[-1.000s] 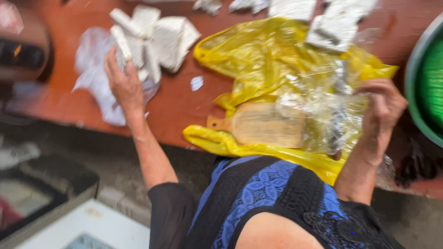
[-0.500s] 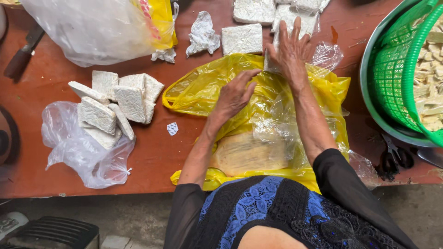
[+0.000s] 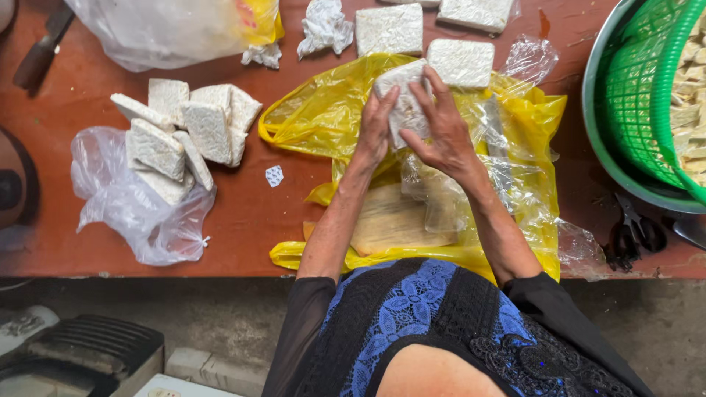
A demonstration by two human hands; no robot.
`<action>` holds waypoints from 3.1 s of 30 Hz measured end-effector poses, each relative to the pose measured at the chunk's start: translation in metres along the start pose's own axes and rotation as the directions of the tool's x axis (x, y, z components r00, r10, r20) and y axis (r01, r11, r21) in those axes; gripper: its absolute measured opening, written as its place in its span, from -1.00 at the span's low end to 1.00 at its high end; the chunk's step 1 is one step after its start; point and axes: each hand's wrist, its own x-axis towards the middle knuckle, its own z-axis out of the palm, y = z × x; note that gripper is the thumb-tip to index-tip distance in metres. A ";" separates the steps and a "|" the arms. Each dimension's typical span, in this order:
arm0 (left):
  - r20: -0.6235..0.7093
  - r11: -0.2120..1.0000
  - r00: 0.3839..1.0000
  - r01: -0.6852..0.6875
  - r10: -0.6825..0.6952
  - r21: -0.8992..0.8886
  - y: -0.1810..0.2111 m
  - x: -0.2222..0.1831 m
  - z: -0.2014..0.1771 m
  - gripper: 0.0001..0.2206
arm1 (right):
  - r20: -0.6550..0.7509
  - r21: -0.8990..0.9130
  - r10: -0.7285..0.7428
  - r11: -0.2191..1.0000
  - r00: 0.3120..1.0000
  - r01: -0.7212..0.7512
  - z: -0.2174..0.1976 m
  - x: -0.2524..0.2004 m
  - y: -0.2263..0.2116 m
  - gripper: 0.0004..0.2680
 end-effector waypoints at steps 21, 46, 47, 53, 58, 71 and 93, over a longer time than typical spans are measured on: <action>-0.168 0.761 0.982 -0.178 0.092 -0.624 0.029 -0.101 0.022 -0.57 | 0.230 0.830 0.313 0.430 0.921 -0.354 -0.001 -0.060 -0.029 -0.87; 0.150 0.632 0.989 -0.109 -0.012 0.767 0.050 -0.163 0.011 -0.68 | 0.449 0.582 0.232 0.657 0.863 -0.480 -0.034 -0.077 -0.034 -0.81; 0.150 0.592 0.989 -0.130 0.015 0.796 0.050 -0.164 0.010 -0.68 | 0.445 0.595 0.193 0.666 0.874 -0.450 -0.039 -0.075 -0.037 -0.79; 0.266 0.431 0.962 -0.265 0.058 0.863 0.049 -0.161 0.007 -0.71 | 0.400 0.263 0.095 0.941 0.911 -0.213 -0.044 -0.064 -0.051 -0.83; 0.277 0.422 0.961 -0.247 -0.012 0.872 0.048 -0.167 0.009 -0.71 | 0.388 0.303 0.114 0.921 0.915 -0.243 -0.026 -0.065 -0.041 -0.86; 0.146 0.388 0.967 -0.219 0.208 0.895 0.042 -0.162 0.001 -0.78 | 0.464 0.507 0.342 0.654 0.817 -0.561 0.007 -0.080 -0.032 -0.79; 0.078 0.817 0.973 -0.227 0.219 0.530 -0.002 -0.154 -0.048 -0.63 | 0.300 0.530 0.187 0.782 0.935 -0.327 0.033 -0.085 -0.033 -0.78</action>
